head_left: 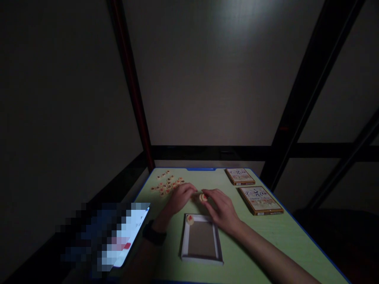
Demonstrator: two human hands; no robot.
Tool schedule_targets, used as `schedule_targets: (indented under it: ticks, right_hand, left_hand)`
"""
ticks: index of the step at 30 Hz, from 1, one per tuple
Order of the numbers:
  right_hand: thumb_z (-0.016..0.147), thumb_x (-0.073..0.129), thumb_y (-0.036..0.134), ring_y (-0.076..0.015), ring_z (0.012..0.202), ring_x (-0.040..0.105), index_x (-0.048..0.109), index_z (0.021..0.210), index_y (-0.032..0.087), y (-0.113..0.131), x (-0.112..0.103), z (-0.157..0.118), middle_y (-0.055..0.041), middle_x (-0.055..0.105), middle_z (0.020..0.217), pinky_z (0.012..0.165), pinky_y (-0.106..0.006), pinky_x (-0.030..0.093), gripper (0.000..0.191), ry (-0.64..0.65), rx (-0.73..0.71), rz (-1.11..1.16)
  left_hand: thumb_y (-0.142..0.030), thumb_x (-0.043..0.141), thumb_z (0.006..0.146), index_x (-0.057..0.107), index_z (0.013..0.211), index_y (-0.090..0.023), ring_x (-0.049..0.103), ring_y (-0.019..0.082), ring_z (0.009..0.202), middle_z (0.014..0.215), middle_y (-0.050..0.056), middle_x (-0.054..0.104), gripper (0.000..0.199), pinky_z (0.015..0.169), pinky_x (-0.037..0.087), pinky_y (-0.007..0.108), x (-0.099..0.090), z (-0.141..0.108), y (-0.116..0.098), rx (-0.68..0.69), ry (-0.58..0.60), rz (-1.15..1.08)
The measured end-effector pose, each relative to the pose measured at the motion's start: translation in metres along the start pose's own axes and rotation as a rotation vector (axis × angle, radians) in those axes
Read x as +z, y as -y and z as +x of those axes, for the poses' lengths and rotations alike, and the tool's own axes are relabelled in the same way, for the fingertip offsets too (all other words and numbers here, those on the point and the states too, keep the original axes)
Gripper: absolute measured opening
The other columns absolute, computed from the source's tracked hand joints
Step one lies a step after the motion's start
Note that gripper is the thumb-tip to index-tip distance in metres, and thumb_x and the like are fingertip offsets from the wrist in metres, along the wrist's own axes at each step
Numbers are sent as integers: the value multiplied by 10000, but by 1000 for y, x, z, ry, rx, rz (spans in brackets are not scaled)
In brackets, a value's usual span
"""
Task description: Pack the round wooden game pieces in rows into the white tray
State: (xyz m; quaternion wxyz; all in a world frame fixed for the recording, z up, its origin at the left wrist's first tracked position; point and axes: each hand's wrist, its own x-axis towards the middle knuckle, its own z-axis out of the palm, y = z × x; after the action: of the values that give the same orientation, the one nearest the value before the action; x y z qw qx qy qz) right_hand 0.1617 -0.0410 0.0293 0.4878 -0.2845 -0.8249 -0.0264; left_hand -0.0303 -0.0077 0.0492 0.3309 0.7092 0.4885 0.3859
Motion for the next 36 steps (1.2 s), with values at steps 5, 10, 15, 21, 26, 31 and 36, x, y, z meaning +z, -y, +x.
schedule_targets:
  ticks: [5, 10, 15, 21, 26, 31, 36]
  right_hand:
    - [985, 509, 241, -220, 941, 681, 585, 1250, 189, 1, -3, 1, -115, 721, 1056, 830, -349, 563, 280, 105, 30, 11]
    - [949, 512, 209, -241, 900, 701, 601, 1287, 128, -24, -11, 4, -140, 734, 1028, 798, -322, 528, 359, 461, 327, -199]
    - [923, 508, 175, -253, 979, 685, 676, 1177, 143, -42, -8, 1, -141, 744, 1034, 810, -288, 478, 306, 647, 444, -314]
    - [875, 591, 220, -242, 968, 671, 701, 1162, 168, -40, 10, -1, -112, 748, 1038, 866, -311, 478, 312, 553, 451, -81]
    - [822, 646, 253, -237, 837, 670, 740, 1035, 176, -57, 1, 1, -94, 751, 919, 780, -321, 490, 245, 438, 519, -6]
    - [674, 785, 251, -198, 744, 640, 743, 817, 177, -73, -6, 0, -51, 723, 845, 690, -283, 466, 166, 507, 547, 31]
    - [672, 795, 278, -138, 610, 559, 724, 790, 177, -76, 10, -3, 35, 619, 656, 581, -239, 407, 171, 593, 585, 131]
  left_hand:
    - [-232, 577, 741, 680, 937, -203, 614, 211, 977, 1013, 50, 687, 224, 884, 460, 317, -14, -40, 1, 111, 170, 428]
    - [-222, 579, 791, 684, 921, -190, 633, 201, 952, 1000, 63, 688, 171, 860, 463, 300, -5, -57, 8, 53, 146, 518]
    - [-318, 535, 891, 668, 825, -194, 631, 184, 901, 920, 52, 684, 194, 820, 458, 287, 2, -53, 14, 85, 93, 449]
    - [-292, 397, 967, 627, 772, -194, 611, 179, 888, 867, 53, 667, 317, 820, 443, 292, 3, -49, 12, 74, 84, 489]
    - [-284, 389, 972, 613, 752, -190, 605, 170, 876, 873, 56, 655, 329, 817, 441, 281, 2, -49, 15, 68, 95, 464]
    - [-275, 400, 965, 630, 768, -191, 603, 172, 880, 872, 56, 655, 314, 827, 446, 277, 2, -49, 15, 73, 94, 460]
    - [-274, 405, 971, 645, 811, -194, 611, 184, 913, 909, 62, 669, 300, 866, 453, 289, 4, -50, 14, 67, 102, 493]
